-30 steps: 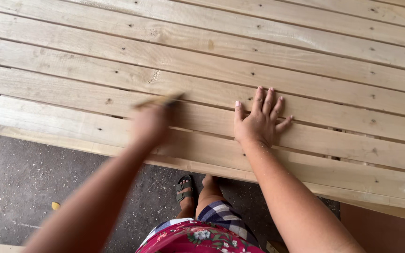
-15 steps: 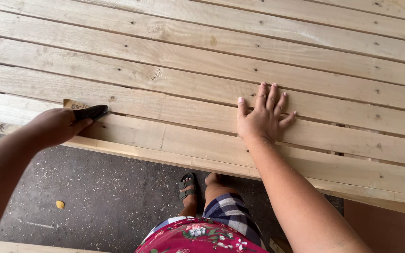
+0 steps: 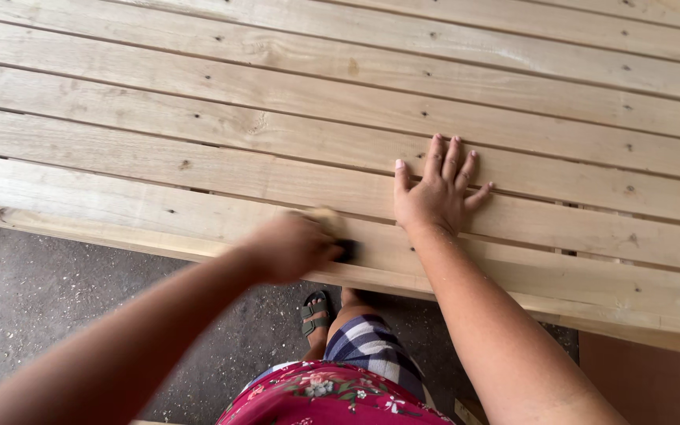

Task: The person sands the slatted wooden surface of a large furniture frame, holding a sanding block in one hand and rubbing it back and forth along the wood slats while steadying the frame with the other hand. They work across different sections of the panel and finish by running a hand along the sanded edge.

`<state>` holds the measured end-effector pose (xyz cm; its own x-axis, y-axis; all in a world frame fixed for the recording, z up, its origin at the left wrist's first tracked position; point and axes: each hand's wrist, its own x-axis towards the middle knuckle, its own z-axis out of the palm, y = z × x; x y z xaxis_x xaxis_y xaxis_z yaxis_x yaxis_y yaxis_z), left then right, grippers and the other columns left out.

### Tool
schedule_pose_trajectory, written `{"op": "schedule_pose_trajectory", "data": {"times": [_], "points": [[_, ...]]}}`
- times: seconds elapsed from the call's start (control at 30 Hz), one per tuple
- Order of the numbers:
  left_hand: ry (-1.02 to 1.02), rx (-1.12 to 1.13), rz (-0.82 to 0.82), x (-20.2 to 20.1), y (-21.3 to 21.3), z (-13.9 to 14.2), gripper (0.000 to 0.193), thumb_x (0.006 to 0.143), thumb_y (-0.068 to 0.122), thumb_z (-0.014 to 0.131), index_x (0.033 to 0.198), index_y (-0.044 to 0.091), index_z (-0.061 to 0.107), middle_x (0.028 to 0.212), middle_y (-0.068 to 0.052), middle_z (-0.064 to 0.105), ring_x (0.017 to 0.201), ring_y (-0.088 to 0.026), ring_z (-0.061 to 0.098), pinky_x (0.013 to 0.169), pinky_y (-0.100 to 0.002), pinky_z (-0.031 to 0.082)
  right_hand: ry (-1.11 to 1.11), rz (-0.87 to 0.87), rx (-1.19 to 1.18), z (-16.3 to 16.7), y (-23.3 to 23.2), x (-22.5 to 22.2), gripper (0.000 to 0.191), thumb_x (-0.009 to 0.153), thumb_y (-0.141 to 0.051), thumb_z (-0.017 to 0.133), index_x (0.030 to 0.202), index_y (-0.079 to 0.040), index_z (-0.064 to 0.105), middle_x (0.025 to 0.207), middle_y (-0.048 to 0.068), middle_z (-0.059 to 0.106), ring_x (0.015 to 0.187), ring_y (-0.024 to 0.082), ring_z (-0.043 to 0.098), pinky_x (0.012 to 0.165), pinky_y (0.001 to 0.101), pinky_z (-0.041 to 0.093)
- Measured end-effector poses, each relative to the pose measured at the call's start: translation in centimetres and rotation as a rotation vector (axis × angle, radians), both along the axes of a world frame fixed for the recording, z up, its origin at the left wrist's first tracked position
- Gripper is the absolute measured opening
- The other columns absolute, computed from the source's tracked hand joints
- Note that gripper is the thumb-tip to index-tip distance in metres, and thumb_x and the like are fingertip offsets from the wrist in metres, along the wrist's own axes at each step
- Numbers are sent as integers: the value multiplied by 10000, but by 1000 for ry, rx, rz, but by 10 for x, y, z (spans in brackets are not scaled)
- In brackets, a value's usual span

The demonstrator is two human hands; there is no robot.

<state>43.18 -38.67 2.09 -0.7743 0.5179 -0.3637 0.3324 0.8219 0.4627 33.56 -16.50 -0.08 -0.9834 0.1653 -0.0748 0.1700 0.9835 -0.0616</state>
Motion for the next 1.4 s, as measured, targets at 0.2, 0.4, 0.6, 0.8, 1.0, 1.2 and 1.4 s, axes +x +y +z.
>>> {"op": "schedule_pose_trajectory", "data": {"times": [0.2,0.4,0.6,0.8,1.0,1.2,1.4], "points": [[-217,-493,440,20,-190,7,518,1088,469,340,1106,151,749,1025,-81,765,986,-216,718,958,-424,555,32,13,-17,-2,2,1,777,967,-657,358,1631,-291,186,1714,-2,118,1568,266,64,1184,687,-2],[-16,-221,136,10,-119,0,369,1013,393,451,1108,173,731,1079,-56,742,1019,-233,683,949,-440,533,15,8,-9,0,0,0,783,965,-665,355,1629,-291,177,1713,0,111,1567,270,62,1186,687,2],[-59,-230,-66,-8,44,-24,464,1097,367,408,926,84,733,987,-98,736,999,-272,680,974,-457,514,-12,3,-8,1,1,1,790,950,-682,347,1620,-309,157,1709,-8,88,1559,264,48,1181,677,-6],[29,-318,127,6,-110,2,349,986,431,483,1064,187,720,1032,-33,732,963,-261,685,858,-439,561,25,14,-26,1,2,2,783,965,-665,358,1628,-291,173,1714,3,101,1567,268,57,1185,681,-13],[-225,-574,442,18,-184,8,455,1106,390,339,1021,120,696,887,-80,759,876,-220,749,856,-403,596,19,14,-9,0,1,2,782,974,-657,356,1636,-281,175,1714,3,116,1571,273,64,1192,683,-5],[181,-274,-187,-2,-16,-3,406,1023,419,489,892,130,742,962,-72,720,995,-256,680,864,-439,543,-8,7,2,2,0,1,779,961,-669,344,1623,-301,161,1709,1,95,1560,273,51,1182,680,-6],[26,-244,-61,-8,13,-23,432,1046,423,460,927,98,718,905,-87,725,886,-283,713,799,-473,569,-22,1,-13,4,0,1,781,962,-677,338,1625,-310,151,1716,-7,85,1571,259,46,1192,677,-14]]}}
